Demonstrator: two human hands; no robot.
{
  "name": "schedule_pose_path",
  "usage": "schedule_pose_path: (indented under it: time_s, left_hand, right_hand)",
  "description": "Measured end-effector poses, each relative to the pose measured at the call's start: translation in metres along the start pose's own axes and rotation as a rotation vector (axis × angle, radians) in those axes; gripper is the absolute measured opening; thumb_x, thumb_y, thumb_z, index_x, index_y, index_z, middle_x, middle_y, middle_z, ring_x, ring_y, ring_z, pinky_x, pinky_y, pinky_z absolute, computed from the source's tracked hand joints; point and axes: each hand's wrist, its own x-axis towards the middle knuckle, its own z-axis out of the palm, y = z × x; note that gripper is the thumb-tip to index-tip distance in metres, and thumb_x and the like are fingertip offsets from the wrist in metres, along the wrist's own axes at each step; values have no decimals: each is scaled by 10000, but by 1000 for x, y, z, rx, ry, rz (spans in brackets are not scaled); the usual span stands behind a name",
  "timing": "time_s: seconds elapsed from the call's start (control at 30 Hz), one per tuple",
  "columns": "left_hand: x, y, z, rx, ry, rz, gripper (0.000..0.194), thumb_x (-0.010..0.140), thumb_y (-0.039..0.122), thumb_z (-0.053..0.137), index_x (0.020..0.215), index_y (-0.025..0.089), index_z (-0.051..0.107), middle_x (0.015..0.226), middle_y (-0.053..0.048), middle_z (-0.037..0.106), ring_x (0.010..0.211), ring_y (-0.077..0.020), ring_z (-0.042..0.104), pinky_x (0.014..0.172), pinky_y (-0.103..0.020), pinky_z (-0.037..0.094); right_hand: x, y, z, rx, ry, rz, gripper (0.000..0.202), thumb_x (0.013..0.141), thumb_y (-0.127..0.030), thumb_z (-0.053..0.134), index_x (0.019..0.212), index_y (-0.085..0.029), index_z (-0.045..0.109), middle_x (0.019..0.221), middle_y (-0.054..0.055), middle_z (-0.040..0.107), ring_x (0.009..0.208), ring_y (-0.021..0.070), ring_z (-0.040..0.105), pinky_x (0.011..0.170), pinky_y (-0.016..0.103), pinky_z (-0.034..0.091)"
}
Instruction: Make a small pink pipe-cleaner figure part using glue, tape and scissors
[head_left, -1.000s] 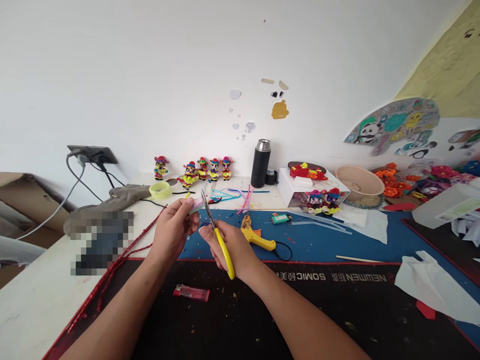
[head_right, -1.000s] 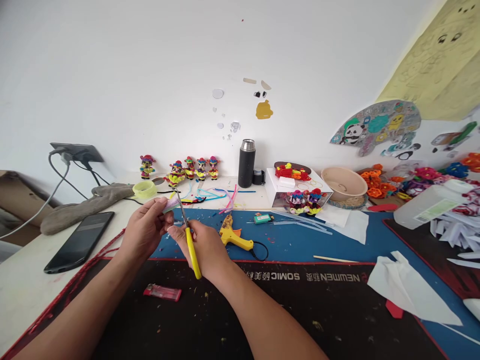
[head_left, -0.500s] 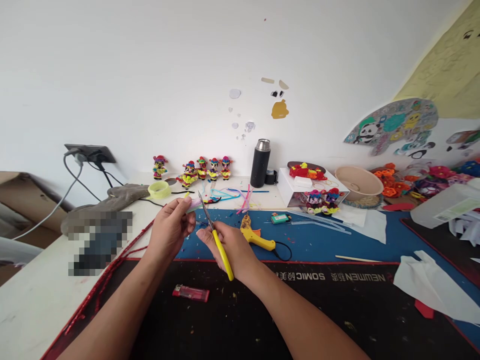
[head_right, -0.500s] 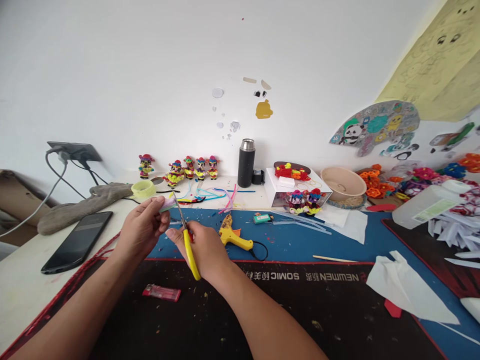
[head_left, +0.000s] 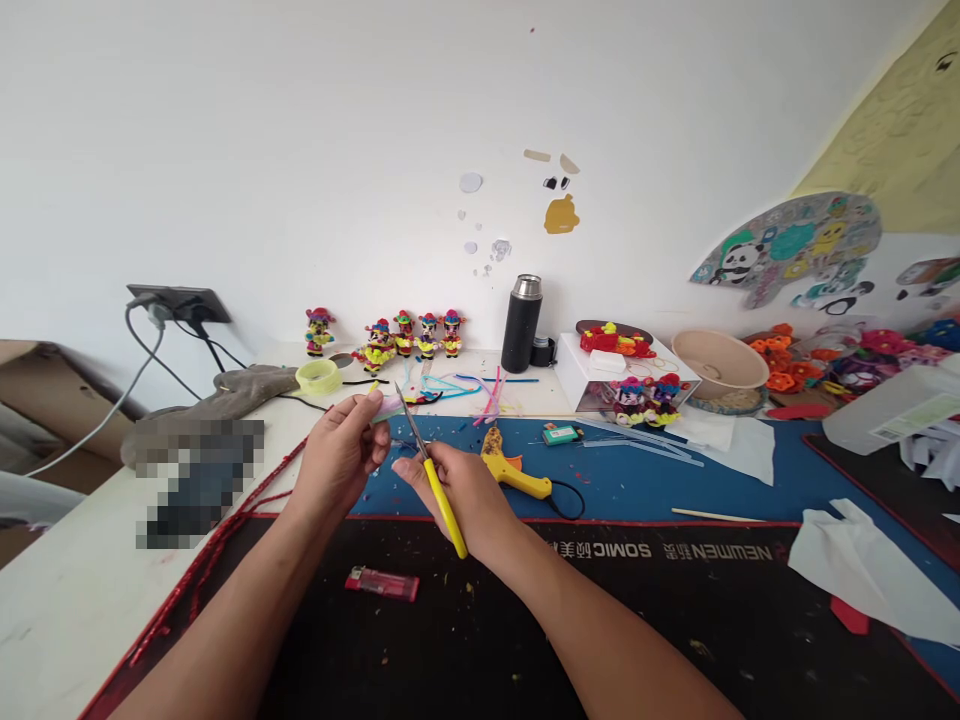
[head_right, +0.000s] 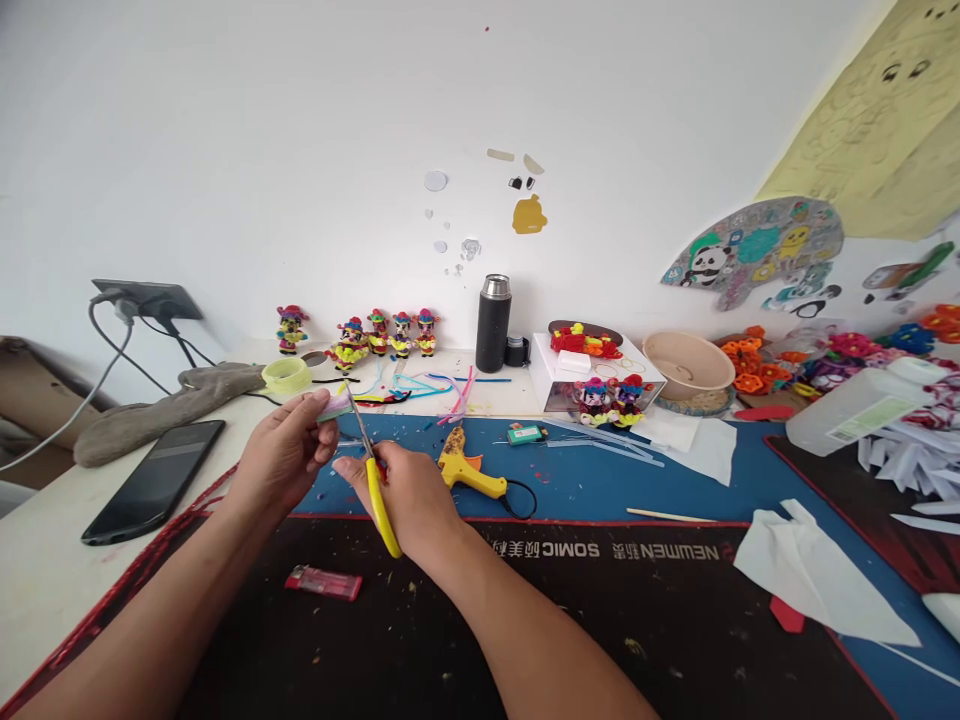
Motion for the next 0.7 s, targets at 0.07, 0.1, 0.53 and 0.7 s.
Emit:
schedule_pose_path:
  time_s: [0.07, 0.1, 0.53, 0.7]
  left_hand:
    - [0, 0, 0, -1, 0, -4, 405, 747, 444, 863, 733, 213, 530, 495, 57, 555, 351, -74, 438, 327, -147, 253]
    - [0, 0, 0, -3, 0, -5, 404, 749, 444, 863, 734, 212, 533, 496, 56, 556, 353, -73, 439, 329, -146, 256]
    - [2, -3, -1, -75, -22, 3, 354, 821, 402, 821, 697, 201, 557, 507, 45, 542, 370, -79, 447, 327, -165, 260]
    - [3, -3, -2, -96, -22, -18, 349, 823, 405, 817, 707, 198, 562, 512, 43, 551, 375, -83, 455, 330, -167, 260]
  right_hand:
    - [1, 2, 1, -9, -1, 4, 450, 981, -655, 691, 850, -228, 643, 630, -26, 537, 589, 150, 434, 570, 273, 287]
    - [1, 3, 2, -10, -3, 6, 445, 977, -654, 700, 855, -229, 651, 632, -22, 550, 584, 152, 443, 570, 275, 292]
    - [2, 7, 7, 213, -33, 117, 455, 912, -701, 769, 929, -251, 705, 505, -51, 533, 392, 159, 527, 452, 275, 361]
    - [2, 7, 5, 344, -69, 142, 517, 921, -754, 721, 949, -241, 657, 494, -79, 537, 331, 124, 502, 367, 228, 381]
